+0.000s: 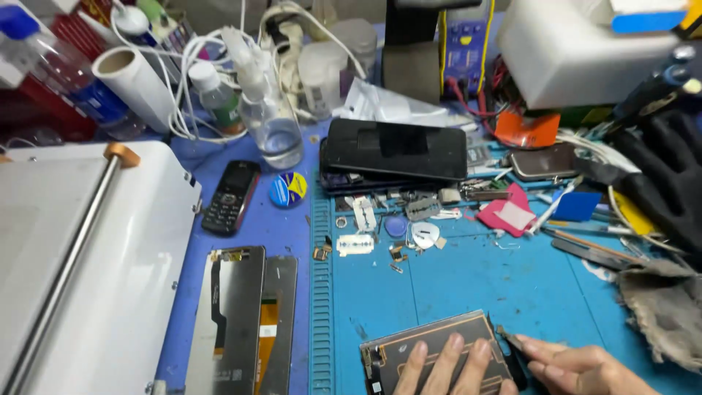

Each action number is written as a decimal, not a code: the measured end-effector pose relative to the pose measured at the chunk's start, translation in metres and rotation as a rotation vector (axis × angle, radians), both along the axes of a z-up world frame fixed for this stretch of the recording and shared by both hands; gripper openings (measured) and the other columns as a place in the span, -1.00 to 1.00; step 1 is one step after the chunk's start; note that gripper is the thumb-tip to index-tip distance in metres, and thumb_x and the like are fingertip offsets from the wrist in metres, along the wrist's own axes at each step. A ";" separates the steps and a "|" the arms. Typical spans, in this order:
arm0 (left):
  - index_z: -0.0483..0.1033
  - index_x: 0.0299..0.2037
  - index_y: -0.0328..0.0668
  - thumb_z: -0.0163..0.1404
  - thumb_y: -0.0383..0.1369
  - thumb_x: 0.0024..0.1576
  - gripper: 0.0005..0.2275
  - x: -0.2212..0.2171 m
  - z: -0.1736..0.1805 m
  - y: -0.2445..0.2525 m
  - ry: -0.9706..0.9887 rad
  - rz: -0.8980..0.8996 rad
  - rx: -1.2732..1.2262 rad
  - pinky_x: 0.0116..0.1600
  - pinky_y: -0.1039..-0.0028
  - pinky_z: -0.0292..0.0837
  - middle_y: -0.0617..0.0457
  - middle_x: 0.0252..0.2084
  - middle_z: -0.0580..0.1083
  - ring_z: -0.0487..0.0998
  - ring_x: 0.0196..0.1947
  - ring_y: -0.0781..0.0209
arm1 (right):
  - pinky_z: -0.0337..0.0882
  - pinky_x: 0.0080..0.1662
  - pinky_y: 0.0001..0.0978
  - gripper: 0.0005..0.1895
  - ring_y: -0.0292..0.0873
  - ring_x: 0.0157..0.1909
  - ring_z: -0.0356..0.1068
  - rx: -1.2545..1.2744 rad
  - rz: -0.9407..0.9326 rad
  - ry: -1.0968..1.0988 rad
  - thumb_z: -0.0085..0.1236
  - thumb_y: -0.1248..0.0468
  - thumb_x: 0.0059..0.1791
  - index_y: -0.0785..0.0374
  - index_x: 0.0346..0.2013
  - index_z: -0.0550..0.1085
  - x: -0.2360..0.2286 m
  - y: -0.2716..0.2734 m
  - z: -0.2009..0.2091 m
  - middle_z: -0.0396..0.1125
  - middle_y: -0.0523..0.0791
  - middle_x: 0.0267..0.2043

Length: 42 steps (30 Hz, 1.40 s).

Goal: The person cleans the back of a disassembled smartphone screen using a grey cloth. They then use a metal spudger to scrape residue from the edges of the screen. Finally, they wipe the screen again with the cloth.

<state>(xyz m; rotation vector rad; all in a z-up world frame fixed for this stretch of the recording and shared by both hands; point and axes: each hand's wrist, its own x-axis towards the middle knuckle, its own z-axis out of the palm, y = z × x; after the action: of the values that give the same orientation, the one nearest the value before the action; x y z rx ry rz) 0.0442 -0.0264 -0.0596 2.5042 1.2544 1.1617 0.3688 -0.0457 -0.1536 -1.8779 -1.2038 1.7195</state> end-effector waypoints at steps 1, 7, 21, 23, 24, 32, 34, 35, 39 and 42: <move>0.58 0.22 0.02 0.03 -0.07 0.32 -0.65 0.004 -0.019 0.000 0.014 0.058 0.023 0.30 0.13 0.29 0.15 0.21 0.55 0.48 0.25 0.13 | 0.21 0.26 -0.23 -0.51 -0.14 0.36 0.31 -0.196 -0.276 0.296 0.10 0.49 -0.01 0.43 0.23 0.59 0.014 -0.005 -0.020 0.43 0.00 0.40; 0.61 0.14 0.06 0.07 -0.07 0.22 -0.65 0.005 -0.006 0.000 -0.005 0.148 0.086 0.25 0.20 0.37 0.22 0.11 0.60 0.54 0.19 0.29 | 0.10 0.48 -0.44 -0.49 -0.41 0.55 0.15 -0.029 -0.022 0.000 0.19 0.24 -0.01 0.20 0.25 0.63 -0.026 0.008 0.023 0.35 -0.23 0.48; 0.66 0.11 0.07 0.14 -0.10 0.16 -0.66 0.001 0.009 0.000 -0.060 0.131 -0.029 0.27 0.20 0.33 0.16 0.11 0.61 0.52 0.20 0.27 | 0.38 0.41 -0.05 -0.66 -0.04 0.47 0.45 0.058 -0.808 0.184 -0.12 0.67 0.00 0.99 -0.18 0.58 -0.129 -0.004 0.153 0.61 0.26 0.31; 0.64 0.12 0.02 0.13 -0.12 0.17 -0.65 0.000 0.009 0.001 -0.039 0.098 0.023 0.26 0.19 0.35 0.28 0.09 0.62 0.55 0.19 0.28 | 0.53 0.26 -0.43 -0.80 -0.21 0.24 0.62 0.838 -0.277 -0.295 0.10 0.52 -0.13 0.38 -0.32 0.65 -0.151 -0.013 0.164 0.67 -0.02 0.01; 0.64 0.12 0.02 0.13 -0.12 0.17 -0.65 0.000 0.008 0.002 -0.040 0.098 0.022 0.26 0.19 0.35 0.28 0.09 0.62 0.55 0.19 0.28 | 0.53 0.26 -0.43 -0.80 -0.21 0.24 0.62 0.838 -0.277 -0.295 0.10 0.52 -0.13 0.38 -0.32 0.65 -0.103 0.004 0.110 0.67 -0.02 0.01; 0.65 0.12 0.09 0.20 -0.09 0.09 -0.61 0.002 0.007 -0.001 -0.051 0.150 -0.024 0.28 0.24 0.34 0.12 0.12 0.60 0.53 0.20 0.28 | 0.42 0.39 -0.13 -0.57 0.01 0.46 0.39 0.901 0.223 -0.044 0.21 0.37 -0.08 0.20 0.10 0.51 -0.066 -0.018 0.101 0.49 0.03 0.21; 0.66 0.09 0.18 0.20 -0.06 0.06 -0.61 0.004 0.003 -0.003 -0.056 0.204 -0.012 0.27 0.27 0.34 0.16 0.13 0.59 0.50 0.21 0.22 | 0.51 0.17 -0.35 -0.86 -0.10 0.17 0.54 1.012 -0.057 -0.290 0.19 0.42 -0.09 0.25 -0.26 0.47 -0.146 0.006 0.154 0.54 0.00 -0.02; 0.67 0.06 0.28 0.21 -0.02 0.02 -0.62 0.005 0.001 -0.005 -0.060 0.256 0.002 0.27 0.31 0.34 0.21 0.14 0.58 0.48 0.22 0.16 | 0.59 -0.05 -0.58 -0.81 -0.23 -0.13 0.69 1.091 -0.352 -0.534 0.17 0.47 -0.11 0.30 -0.62 0.43 -0.195 0.010 0.187 0.60 -0.03 -0.25; 0.64 0.13 0.03 0.15 -0.14 0.17 -0.66 -0.009 0.015 0.007 0.002 0.067 0.090 0.27 0.22 0.35 0.33 0.15 0.59 0.52 0.23 0.27 | 0.41 0.38 -0.13 -0.54 0.03 0.47 0.39 0.873 0.141 -0.014 0.26 0.46 -0.14 0.25 0.07 0.53 -0.118 -0.014 0.136 0.49 0.04 0.23; 0.58 -0.05 0.32 0.12 -0.17 0.26 -0.89 -0.014 0.023 0.008 0.073 -0.007 0.196 0.24 0.17 0.42 0.22 0.19 0.58 0.58 0.20 0.15 | 0.55 0.08 -0.55 -0.90 -0.28 -0.03 0.68 1.015 -0.298 -0.531 0.14 0.49 -0.11 0.27 -0.43 0.56 -0.195 0.003 0.189 0.63 -0.09 -0.17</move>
<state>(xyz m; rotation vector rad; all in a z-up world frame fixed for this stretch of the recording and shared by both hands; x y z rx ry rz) 0.0303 -0.0181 -0.0364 2.7112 1.2004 1.2601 0.1741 -0.0426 0.0356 -1.6949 -1.4639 0.2760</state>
